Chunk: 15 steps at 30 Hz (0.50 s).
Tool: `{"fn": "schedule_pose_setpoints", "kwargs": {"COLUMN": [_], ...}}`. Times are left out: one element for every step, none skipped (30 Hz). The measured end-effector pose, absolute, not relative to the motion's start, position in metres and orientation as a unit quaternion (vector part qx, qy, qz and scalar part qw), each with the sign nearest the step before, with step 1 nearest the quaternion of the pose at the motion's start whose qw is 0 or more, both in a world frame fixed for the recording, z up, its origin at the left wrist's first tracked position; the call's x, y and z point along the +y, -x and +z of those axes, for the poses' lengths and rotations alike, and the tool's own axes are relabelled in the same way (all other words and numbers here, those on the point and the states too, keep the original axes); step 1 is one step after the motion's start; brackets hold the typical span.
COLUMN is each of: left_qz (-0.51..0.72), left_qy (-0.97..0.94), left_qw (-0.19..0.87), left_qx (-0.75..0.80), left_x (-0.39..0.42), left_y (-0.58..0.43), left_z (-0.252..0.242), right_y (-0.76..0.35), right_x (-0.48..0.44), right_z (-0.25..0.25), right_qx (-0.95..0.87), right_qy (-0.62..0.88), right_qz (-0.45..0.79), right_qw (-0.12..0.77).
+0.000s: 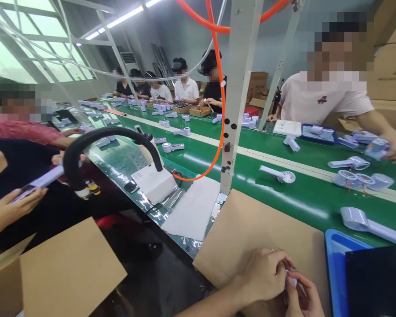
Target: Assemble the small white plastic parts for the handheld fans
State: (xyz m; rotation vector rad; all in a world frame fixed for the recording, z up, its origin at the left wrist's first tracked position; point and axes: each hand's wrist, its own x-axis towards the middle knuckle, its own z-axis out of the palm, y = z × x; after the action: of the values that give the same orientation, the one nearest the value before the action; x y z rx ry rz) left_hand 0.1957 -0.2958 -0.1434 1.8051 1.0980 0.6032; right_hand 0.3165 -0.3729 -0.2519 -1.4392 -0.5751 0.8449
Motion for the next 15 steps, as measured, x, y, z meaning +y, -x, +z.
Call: {"fn": "schedule_pose_setpoints", "kwargs": {"left_qz": [0.239,0.232,0.224,0.215,0.205,0.195,0.186,0.179,0.174,0.173,0.175,0.180,0.188,0.195,0.200], "left_qy": [-0.734,-0.737,-0.741,-0.746,-0.753,-0.761,-0.770,-0.779,-0.786,-0.793,-0.798,-0.801,-0.802,-0.799,-0.796], "left_qw": [0.453,0.451,0.447,0.442,0.435,0.427,0.416,0.402,0.385,0.365,0.343,0.320,0.296,0.274,0.253], "left_qx": [0.446,0.447,0.448,0.449,0.448,0.447,0.447,0.448,0.451,0.456,0.464,0.473,0.484,0.498,0.513], "left_x": [-0.296,-0.296,-0.297,-0.298,-0.298,-0.296,-0.292,-0.285,-0.273,-0.257,-0.237,-0.213,-0.186,-0.158,-0.131], "left_y": [-0.196,-0.196,-0.197,-0.197,-0.196,-0.195,-0.193,-0.191,-0.190,-0.188,-0.188,-0.189,-0.191,-0.194,-0.199], "left_z": [-0.143,-0.143,-0.142,-0.140,-0.137,-0.134,-0.128,-0.122,-0.114,-0.106,-0.099,-0.092,-0.086,-0.081,-0.079], "right_y": [-0.318,-0.319,-0.319,-0.319,-0.318,-0.318,-0.317,-0.316,-0.314,-0.311,-0.307,-0.302,-0.296,-0.290,-0.283], "right_x": [-0.373,-0.374,-0.375,-0.375,-0.376,-0.376,-0.376,-0.376,-0.376,-0.377,-0.377,-0.377,-0.378,-0.379,-0.379], "right_z": [-0.254,-0.255,-0.254,-0.253,-0.252,-0.250,-0.249,-0.247,-0.246,-0.244,-0.242,-0.240,-0.238,-0.235,-0.231], "right_qx": [-0.247,-0.243,-0.243,-0.244,-0.249,-0.254,-0.259,-0.262,-0.263,-0.260,-0.256,-0.251,-0.248,-0.245,-0.244], "right_qy": [0.634,0.636,0.636,0.635,0.634,0.632,0.631,0.631,0.632,0.635,0.638,0.640,0.640,0.638,0.637], "right_qz": [0.376,0.379,0.380,0.382,0.387,0.391,0.393,0.389,0.383,0.372,0.363,0.356,0.353,0.352,0.353], "right_qw": [0.630,0.627,0.626,0.625,0.622,0.619,0.617,0.617,0.620,0.625,0.629,0.633,0.636,0.639,0.640]}}
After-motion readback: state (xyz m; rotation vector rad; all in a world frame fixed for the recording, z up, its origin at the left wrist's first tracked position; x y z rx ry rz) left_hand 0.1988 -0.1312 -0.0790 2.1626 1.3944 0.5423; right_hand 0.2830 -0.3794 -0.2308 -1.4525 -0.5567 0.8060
